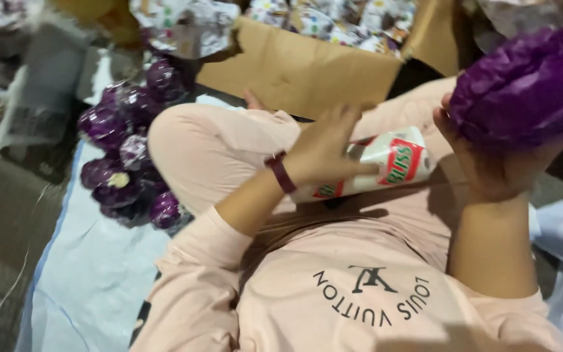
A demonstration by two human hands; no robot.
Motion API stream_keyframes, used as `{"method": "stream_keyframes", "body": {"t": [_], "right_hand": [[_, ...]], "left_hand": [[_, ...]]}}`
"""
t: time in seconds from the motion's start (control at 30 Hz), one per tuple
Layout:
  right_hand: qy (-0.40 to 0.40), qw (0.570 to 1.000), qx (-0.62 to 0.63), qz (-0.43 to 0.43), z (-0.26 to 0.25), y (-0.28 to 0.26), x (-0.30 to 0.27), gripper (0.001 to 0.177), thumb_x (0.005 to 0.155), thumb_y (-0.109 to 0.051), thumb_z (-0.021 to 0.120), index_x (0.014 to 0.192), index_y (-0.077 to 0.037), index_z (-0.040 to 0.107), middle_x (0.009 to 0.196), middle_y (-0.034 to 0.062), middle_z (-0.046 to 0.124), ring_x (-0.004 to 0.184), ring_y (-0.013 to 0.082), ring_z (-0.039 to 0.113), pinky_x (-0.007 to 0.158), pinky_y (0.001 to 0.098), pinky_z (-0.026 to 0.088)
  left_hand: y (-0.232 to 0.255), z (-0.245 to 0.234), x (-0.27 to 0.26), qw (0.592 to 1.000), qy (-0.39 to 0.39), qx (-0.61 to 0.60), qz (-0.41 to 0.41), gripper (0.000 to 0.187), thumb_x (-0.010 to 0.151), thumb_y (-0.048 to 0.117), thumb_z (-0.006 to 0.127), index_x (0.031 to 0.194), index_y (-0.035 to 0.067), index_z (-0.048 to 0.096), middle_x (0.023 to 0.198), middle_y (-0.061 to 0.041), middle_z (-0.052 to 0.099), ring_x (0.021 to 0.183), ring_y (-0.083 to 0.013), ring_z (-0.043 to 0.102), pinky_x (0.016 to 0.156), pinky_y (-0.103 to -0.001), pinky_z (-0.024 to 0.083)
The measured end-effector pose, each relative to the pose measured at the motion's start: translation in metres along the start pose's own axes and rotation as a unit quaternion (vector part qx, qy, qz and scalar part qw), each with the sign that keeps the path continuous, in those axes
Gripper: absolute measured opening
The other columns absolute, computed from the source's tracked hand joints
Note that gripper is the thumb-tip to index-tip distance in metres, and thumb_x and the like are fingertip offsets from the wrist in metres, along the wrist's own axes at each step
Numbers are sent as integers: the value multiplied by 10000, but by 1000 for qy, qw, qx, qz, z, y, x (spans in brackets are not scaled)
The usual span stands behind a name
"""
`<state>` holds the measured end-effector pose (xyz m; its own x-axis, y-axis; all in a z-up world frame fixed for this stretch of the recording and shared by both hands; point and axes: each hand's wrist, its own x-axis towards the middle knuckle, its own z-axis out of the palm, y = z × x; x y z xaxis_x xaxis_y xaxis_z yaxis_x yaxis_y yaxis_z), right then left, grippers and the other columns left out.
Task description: The person wraps red cabbages in plastic film using a roll and a knife, then places the items into a cardboard box.
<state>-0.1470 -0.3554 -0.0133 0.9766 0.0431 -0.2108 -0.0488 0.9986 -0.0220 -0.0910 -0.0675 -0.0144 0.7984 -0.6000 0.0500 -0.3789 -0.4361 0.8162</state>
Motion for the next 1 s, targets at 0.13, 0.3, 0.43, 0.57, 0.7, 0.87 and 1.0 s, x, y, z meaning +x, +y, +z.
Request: {"method": "stream_keyframes", "body": {"t": [0.13, 0.3, 0.43, 0.57, 0.7, 0.87, 1.0], "right_hand": [[15, 995, -98, -17, 9, -9, -11, 1218, 450, -389, 900, 1536, -8, 502, 1453, 280, 562, 1327, 490, 530, 1215, 650, 382], [8, 999, -28, -25, 12, -11, -17, 1296, 424, -235, 939, 1574, 77, 430, 1435, 368, 541, 1260, 561, 556, 1152, 664, 387], [-8, 996, -88, -16, 11, -7, -17, 1225, 479, -372, 920, 1556, 18, 485, 1443, 288, 587, 1290, 501, 570, 1173, 622, 417], [-11, 998, -65, 12, -5, -5, -9, 1280, 483, -409, 872, 1627, -49, 423, 1539, 279, 516, 1388, 531, 480, 1226, 669, 336], [-32, 999, -23, 36, -1, 7, -8, 1259, 547, -321, 902, 1653, -45, 369, 1537, 334, 475, 1379, 604, 433, 1209, 724, 296], [-5, 997, -77, 2, 0, 9, -6, 1317, 507, -385, 874, 1683, -123, 343, 1549, 302, 503, 1340, 636, 478, 1148, 761, 352], [-1, 998, -53, 16, -3, 5, -5, 1283, 517, -382, 864, 1672, -112, 374, 1562, 292, 495, 1396, 596, 449, 1189, 729, 327]], "left_hand": [[14, 27, -1, 994, -45, 58, -77, 899, 666, 641, 793, 1359, 141, 516, 1305, -147, 584, 1188, -389, 561, 983, -467, 443], [0, 44, 10, 990, -65, 61, -113, 879, 614, 677, 821, 1279, 149, 596, 1257, -137, 607, 1184, -363, 554, 959, -439, 451], [-6, 59, 7, 984, -63, 67, -153, 844, 559, 595, 903, 1233, 189, 597, 1187, -114, 612, 1112, -324, 574, 928, -411, 459], [-16, 67, 3, 987, -10, 41, -154, 727, 583, 498, 926, 1153, 186, 600, 1176, -70, 613, 1099, -274, 593, 906, -379, 463], [-15, 65, 2, 986, -14, 33, -164, 671, 597, 501, 925, 1105, 208, 598, 1138, -52, 609, 1041, -258, 599, 859, -367, 464], [-12, 59, 0, 991, -3, 9, -137, 522, 643, 472, 889, 1011, 229, 611, 1049, -35, 619, 863, -205, 610, 813, -343, 466], [6, 42, 9, 985, 5, -43, -169, 336, 827, 444, 676, 1028, 175, 688, 1026, 27, 737, 856, -150, 684, 771, -333, 513]]}}
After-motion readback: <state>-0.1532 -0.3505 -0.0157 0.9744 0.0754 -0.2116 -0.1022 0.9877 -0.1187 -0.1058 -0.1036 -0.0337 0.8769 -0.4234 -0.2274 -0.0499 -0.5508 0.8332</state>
